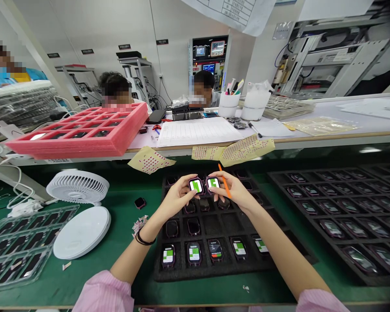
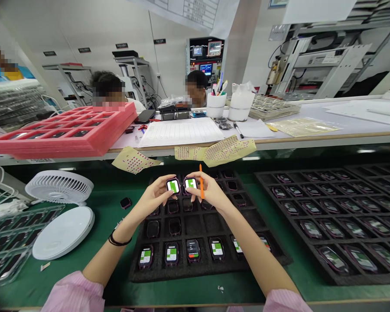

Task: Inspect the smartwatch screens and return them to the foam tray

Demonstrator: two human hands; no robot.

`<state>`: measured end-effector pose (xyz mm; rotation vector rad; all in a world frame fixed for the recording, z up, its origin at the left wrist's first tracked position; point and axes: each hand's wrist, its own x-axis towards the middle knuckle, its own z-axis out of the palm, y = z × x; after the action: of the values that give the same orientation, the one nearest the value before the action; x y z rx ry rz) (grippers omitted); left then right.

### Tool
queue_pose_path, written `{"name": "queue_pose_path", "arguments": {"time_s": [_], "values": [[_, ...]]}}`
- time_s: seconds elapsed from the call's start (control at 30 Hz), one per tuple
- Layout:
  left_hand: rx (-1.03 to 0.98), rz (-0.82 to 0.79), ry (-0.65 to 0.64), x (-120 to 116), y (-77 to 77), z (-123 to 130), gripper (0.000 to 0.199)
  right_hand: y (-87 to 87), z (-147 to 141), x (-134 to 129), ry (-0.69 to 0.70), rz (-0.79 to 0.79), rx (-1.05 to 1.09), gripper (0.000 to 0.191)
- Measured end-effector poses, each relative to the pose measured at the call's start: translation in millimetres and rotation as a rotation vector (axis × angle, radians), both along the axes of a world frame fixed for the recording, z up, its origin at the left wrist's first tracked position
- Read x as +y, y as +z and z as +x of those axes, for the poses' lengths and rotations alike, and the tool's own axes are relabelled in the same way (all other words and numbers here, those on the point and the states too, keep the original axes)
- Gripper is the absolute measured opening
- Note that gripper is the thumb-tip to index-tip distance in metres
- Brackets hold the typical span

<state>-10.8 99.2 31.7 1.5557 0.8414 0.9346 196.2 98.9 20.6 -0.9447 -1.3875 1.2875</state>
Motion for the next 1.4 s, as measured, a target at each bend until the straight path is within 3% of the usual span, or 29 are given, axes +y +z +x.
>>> {"name": "queue_pose_path", "arguments": {"time_s": [0.17, 0.33, 0.53, 0.77, 0.97, 1.17, 1.4], "values": [[0.004, -0.007, 0.056, -1, 3.6, 1, 0.038, 1.0, -1, 0, -0.103, -0.007, -0.004, 0.036], [0.005, -0.019, 0.114, -2, 4.6, 2, 0.034, 2.5, -1, -4, -0.095, 0.009, -0.008, 0.031], [0.026, -0.027, 0.118, 2, 1.2, 2, 0.037, 3.2, 1, -4, 0.004, 0.042, -0.040, 0.032], [0.005, 0.039, 0.003, 4, -3.8, 0, 0.042, 6.5, 3, -4, 0.138, 0.032, -0.064, 0.039], [0.083, 0.092, -0.013, 4, -4.1, -3, 0.049, 0.9, 4, -2, 0.171, 0.030, -0.046, 0.044], [0.020, 0.022, -0.072, 6, -5.5, -3, 0.055, 2.9, 0, -2, 0.038, 0.017, -0.031, 0.038], [0.005, 0.024, -0.067, 7, -7.0, -1, 0.049, 1.0, -3, -2, -0.164, 0.010, -0.015, 0.035]]}}
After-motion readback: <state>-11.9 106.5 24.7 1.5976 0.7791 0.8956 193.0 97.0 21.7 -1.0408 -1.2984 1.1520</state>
